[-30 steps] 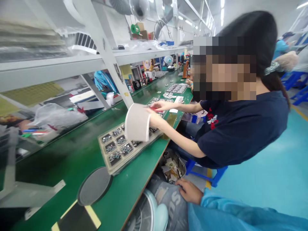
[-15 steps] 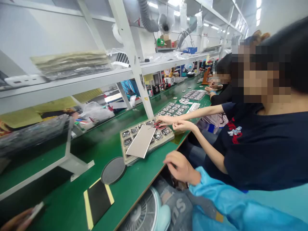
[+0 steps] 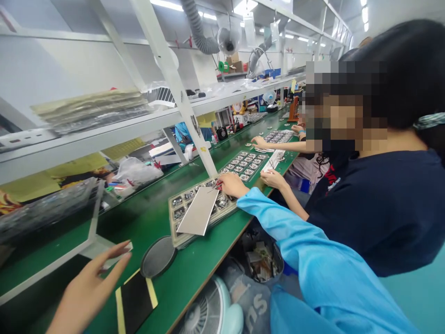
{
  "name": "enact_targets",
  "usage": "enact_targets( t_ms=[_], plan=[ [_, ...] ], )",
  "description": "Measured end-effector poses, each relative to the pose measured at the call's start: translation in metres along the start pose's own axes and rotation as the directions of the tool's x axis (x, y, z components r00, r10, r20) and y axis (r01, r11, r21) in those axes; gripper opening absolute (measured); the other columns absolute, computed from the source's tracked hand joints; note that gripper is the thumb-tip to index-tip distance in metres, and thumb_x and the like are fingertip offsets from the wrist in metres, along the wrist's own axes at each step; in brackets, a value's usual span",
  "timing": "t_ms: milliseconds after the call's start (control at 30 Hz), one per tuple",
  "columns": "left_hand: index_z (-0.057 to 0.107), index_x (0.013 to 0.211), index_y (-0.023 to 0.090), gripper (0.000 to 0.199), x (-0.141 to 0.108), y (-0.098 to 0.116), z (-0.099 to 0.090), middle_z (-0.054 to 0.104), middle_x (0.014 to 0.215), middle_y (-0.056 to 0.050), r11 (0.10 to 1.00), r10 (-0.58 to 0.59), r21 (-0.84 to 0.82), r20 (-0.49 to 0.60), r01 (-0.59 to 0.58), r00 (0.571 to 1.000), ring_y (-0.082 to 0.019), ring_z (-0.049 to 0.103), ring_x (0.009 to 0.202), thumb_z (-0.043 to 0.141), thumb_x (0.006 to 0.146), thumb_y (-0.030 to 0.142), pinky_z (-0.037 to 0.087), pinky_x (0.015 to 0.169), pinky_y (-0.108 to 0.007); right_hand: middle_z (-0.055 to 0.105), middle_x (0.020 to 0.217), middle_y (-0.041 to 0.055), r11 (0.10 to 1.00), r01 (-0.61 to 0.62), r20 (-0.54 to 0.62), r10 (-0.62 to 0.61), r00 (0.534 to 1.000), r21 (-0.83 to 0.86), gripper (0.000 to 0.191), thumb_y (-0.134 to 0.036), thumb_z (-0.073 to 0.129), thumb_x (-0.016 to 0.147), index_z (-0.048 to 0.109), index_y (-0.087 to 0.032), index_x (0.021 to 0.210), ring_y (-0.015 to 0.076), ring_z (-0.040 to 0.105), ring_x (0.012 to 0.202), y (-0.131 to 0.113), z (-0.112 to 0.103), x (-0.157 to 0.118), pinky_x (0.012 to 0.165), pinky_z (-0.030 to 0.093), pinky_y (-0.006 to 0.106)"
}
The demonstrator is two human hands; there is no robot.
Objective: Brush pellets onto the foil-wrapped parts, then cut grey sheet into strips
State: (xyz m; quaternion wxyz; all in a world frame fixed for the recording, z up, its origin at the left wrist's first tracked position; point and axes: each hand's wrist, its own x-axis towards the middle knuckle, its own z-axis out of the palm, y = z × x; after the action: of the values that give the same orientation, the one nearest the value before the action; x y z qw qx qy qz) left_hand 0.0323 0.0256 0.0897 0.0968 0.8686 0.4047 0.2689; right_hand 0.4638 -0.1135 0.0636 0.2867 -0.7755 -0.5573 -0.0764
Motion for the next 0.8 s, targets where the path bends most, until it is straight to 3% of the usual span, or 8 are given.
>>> enact_targets(
  t_ms=[33, 167, 300, 400, 500, 800],
  plan=[
    [0.07, 0.119, 0.029, 0.05, 0.014, 0.02, 0.01, 0.075, 0.113, -0.002, 0.998, 0.044, -0.046, 0.074, -0.04, 0.996, -0.028, 0.068, 0.102, 0.058, 0.084, 0.061, 0.056, 0.077, -0.034, 0.073, 0.118, 0.0094, 1.0, -0.017, 0.038, 0.017, 0.999, -0.009, 0.034, -0.01, 0.053, 0.089, 0.074, -0.018, 0.113, 0.0243, 0.061, 0.116, 0.002, -0.001, 0.005, 0.103, 0.043, 0.035],
    [0.071, 0.117, 0.021, 0.05, 0.073, 0.088, 0.058, 0.073, 0.112, -0.008, 0.969, 0.222, -0.152, 0.202, -0.194, 0.954, -0.028, 0.066, 0.106, 0.052, 0.088, 0.057, 0.05, 0.096, -0.038, 0.074, 0.117, 0.0082, 0.996, -0.065, 0.151, 0.073, 0.986, -0.059, 0.034, -0.014, 0.056, 0.087, 0.076, -0.021, 0.114, 0.0243, 0.063, 0.114, 0.003, -0.007, 0.015, 0.099, 0.045, 0.032],
    [0.066, 0.123, 0.015, 0.047, 0.122, 0.124, 0.11, 0.071, 0.115, -0.013, 0.978, 0.206, -0.059, 0.346, -0.199, 0.915, -0.027, 0.067, 0.103, 0.052, 0.091, 0.046, 0.05, 0.093, -0.035, 0.074, 0.12, 0.0101, 0.989, -0.082, 0.217, 0.107, 0.97, -0.12, 0.037, -0.019, 0.057, 0.088, 0.075, -0.021, 0.119, 0.0258, 0.063, 0.116, -0.002, -0.014, 0.018, 0.099, 0.045, 0.032],
    [0.066, 0.113, 0.011, 0.046, 0.142, 0.137, 0.139, 0.071, 0.109, -0.019, 0.99, 0.123, 0.023, 0.374, -0.142, 0.919, -0.034, 0.068, 0.103, 0.056, 0.089, 0.049, 0.049, 0.09, -0.041, 0.074, 0.119, 0.0104, 0.986, -0.069, 0.27, 0.109, 0.957, -0.152, 0.037, -0.023, 0.06, 0.087, 0.074, -0.022, 0.122, 0.0267, 0.064, 0.115, -0.002, -0.019, 0.019, 0.097, 0.046, 0.032],
    [0.066, 0.098, 0.013, 0.047, 0.147, 0.143, 0.155, 0.07, 0.109, -0.025, 0.992, 0.049, 0.088, 0.378, -0.089, 0.924, -0.041, 0.066, 0.105, 0.059, 0.085, 0.058, 0.049, 0.087, -0.046, 0.075, 0.115, 0.0087, 0.986, -0.046, 0.319, 0.097, 0.943, -0.163, 0.037, -0.027, 0.065, 0.085, 0.075, -0.024, 0.12, 0.0267, 0.066, 0.112, 0.001, -0.024, 0.022, 0.092, 0.048, 0.03],
    [0.057, 0.091, 0.02, 0.05, 0.149, 0.137, 0.161, 0.071, 0.1, -0.019, 0.999, -0.038, 0.004, 0.335, 0.039, 0.942, -0.041, 0.068, 0.096, 0.065, 0.074, 0.067, 0.048, 0.081, -0.045, 0.075, 0.112, 0.0105, 0.985, -0.01, 0.389, 0.078, 0.918, -0.174, 0.045, -0.026, 0.076, 0.073, 0.076, -0.023, 0.118, 0.0312, 0.063, 0.114, 0.008, -0.026, 0.036, 0.088, 0.049, 0.031]
  ],
)
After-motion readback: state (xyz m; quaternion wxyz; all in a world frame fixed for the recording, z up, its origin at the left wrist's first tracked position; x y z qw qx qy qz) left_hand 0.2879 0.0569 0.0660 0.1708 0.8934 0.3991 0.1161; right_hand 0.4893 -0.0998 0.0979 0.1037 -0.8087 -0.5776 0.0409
